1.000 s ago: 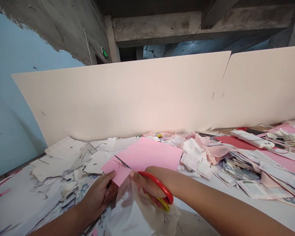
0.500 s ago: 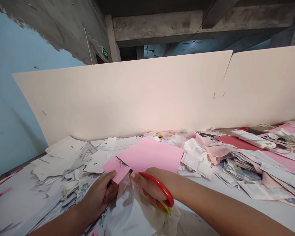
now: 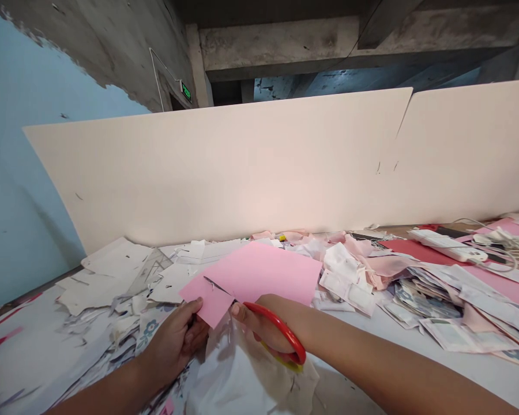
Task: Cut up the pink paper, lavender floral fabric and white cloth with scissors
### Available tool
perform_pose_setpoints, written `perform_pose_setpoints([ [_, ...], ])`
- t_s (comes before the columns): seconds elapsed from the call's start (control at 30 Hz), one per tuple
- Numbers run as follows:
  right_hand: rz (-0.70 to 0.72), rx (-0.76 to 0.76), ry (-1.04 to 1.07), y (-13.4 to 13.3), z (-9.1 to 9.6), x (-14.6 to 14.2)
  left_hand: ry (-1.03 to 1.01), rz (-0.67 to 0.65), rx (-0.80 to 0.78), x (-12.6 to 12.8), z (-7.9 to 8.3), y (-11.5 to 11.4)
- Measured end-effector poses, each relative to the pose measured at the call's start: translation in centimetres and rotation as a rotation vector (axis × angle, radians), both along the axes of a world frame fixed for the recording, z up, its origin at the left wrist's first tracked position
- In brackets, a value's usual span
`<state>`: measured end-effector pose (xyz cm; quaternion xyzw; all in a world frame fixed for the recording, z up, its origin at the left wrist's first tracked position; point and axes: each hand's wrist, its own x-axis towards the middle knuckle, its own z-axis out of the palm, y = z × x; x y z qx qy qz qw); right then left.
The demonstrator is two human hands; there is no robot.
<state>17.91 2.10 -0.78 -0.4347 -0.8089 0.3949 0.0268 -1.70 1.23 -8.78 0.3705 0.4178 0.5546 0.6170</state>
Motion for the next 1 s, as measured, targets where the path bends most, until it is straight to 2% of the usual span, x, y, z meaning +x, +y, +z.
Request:
perform_pose_setpoints([
  [0.17, -0.015, 0.041, -0.02, -0.1, 0.4, -0.1, -0.117, 0.066, -0.033, -0.3, -0.3, 0.3],
  [0.33, -0.018, -0.041, -0.003, 0.4, -0.9, 0.2, -0.022, 0.122, -0.06, -0.2, 0.1, 0.4],
  [0.5, 0.077, -0.055, 0.052, 0.8, -1.9, 0.8, 0.006, 0.12, -0.038, -0.1, 0.2, 0.3],
  [0.67, 0.103, -0.04, 0.019, 0.4, -1.2, 0.9, 0.002, 0.133, -0.012, 0.0, 0.1, -0.1],
  [0.83, 0.078, -0.109, 0.08, 0.2, -0.7, 0.9, 0.037, 0.125, 0.004, 0.3, 0.3, -0.7],
  [1.0, 0.049, -0.116, 0.08, 0.3, -0.8, 0.6, 0.108, 0.103, 0.009, 0.2, -0.2, -0.7],
])
